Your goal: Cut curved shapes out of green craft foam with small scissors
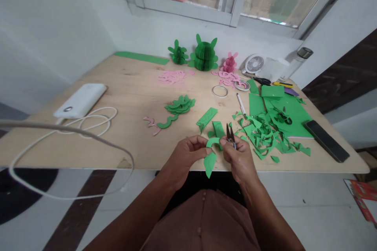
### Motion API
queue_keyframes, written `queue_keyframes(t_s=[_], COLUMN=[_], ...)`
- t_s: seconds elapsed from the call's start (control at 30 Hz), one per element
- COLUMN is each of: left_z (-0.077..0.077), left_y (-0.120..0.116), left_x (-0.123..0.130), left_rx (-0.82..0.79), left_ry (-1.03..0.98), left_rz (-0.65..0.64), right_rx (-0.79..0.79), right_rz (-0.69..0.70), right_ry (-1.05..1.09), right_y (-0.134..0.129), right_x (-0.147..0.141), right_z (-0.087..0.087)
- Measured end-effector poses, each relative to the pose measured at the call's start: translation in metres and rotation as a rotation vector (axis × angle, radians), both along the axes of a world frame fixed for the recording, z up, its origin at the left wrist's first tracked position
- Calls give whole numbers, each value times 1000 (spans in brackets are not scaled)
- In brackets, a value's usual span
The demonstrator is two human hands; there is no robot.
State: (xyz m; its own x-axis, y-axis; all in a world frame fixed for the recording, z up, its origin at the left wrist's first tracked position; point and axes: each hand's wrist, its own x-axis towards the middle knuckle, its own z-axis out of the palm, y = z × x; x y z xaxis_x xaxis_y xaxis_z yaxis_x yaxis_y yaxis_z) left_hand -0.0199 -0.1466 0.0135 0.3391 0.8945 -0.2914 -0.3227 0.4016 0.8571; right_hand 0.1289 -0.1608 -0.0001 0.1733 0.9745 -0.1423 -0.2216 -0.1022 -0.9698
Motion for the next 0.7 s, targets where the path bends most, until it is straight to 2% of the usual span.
queue_keyframes(t_s=[0.1,0.27,0.7], left_z=[3,7,-2], left_y=[2,7,11], left_x=[3,10,2], left_rx=[19,97,47], left_ry=[40,177,175], left_rz=[-13,73,31], right_rx=[9,22,-11], right_rz=[-20,-31,-63], right_ry=[-35,-127,-70], right_y=[1,0,2], right_x=[-1,-2,-2], right_z=[-2,-2,-5])
